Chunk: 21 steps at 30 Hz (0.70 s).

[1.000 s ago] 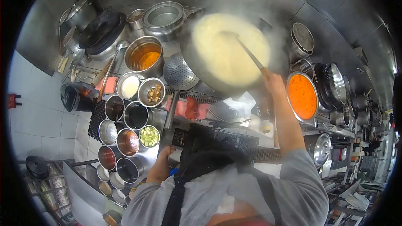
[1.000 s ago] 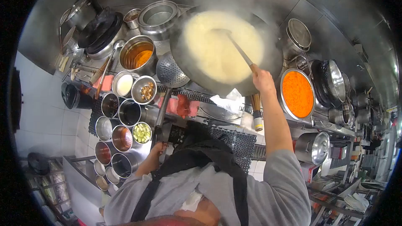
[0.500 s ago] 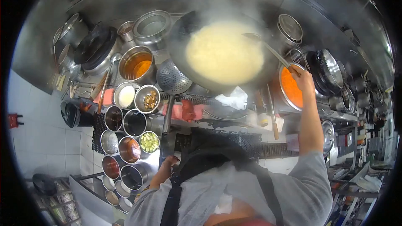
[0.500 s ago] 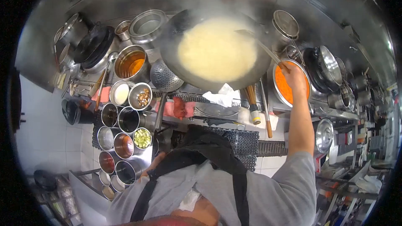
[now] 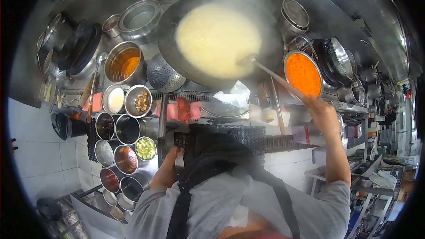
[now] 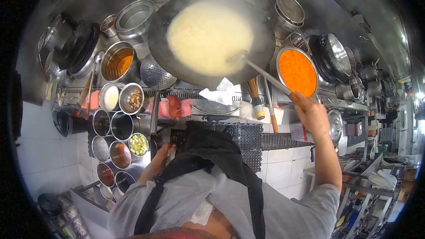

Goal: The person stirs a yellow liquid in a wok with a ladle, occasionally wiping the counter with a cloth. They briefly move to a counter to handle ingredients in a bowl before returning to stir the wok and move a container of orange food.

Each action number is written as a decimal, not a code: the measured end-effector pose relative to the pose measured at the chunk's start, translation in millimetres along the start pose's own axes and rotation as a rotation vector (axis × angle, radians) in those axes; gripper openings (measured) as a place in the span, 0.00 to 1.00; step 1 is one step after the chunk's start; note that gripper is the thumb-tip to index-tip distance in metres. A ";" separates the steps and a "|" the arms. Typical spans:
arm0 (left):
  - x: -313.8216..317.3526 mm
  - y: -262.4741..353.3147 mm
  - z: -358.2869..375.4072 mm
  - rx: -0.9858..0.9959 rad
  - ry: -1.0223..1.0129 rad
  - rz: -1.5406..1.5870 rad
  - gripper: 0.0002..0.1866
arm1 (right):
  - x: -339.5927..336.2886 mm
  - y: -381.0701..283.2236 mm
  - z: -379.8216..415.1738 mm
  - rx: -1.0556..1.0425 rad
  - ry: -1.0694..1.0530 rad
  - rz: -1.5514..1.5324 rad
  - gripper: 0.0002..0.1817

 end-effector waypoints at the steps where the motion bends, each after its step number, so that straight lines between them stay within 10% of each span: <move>1: 2.7 10.1 2.5 0.152 -0.078 -0.242 0.21 | 7.3 -10.3 -0.2 -0.087 0.015 0.058 0.20; 4: 25.8 -19.6 -23.8 -0.070 0.075 0.450 0.20 | 38.5 -24.9 -19.3 -0.034 -0.056 0.118 0.21; 8: 58.3 -53.1 -56.1 -0.089 -0.069 -0.057 0.17 | 76.8 -36.1 -56.9 -0.017 -0.127 0.149 0.21; 13: 73.9 -52.6 -30.2 0.875 -0.390 -1.179 0.15 | 121.2 -45.1 -114.1 -0.021 -0.131 0.103 0.22; 17: 50.7 -40.8 20.1 0.636 -0.257 -1.055 0.15 | 134.2 -55.0 -154.2 -0.108 -0.048 0.027 0.22; 19: 56.6 -61.9 9.1 0.360 -0.366 -0.870 0.33 | 134.5 -62.6 -171.2 -0.103 -0.039 0.027 0.22; 21: 60.9 -77.6 2.6 0.406 -0.259 -0.590 0.21 | 138.7 -61.3 -189.3 -0.016 -0.100 0.034 0.20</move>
Point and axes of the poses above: each hand's wrist, its own z-axis away from the middle knuckle, its own x-axis out of the palm, y = z × x, the point moved 4 cm from there along -z, towards the middle knuckle, and after that the axes turned 13 degrees about x, right-handed, at the moved point
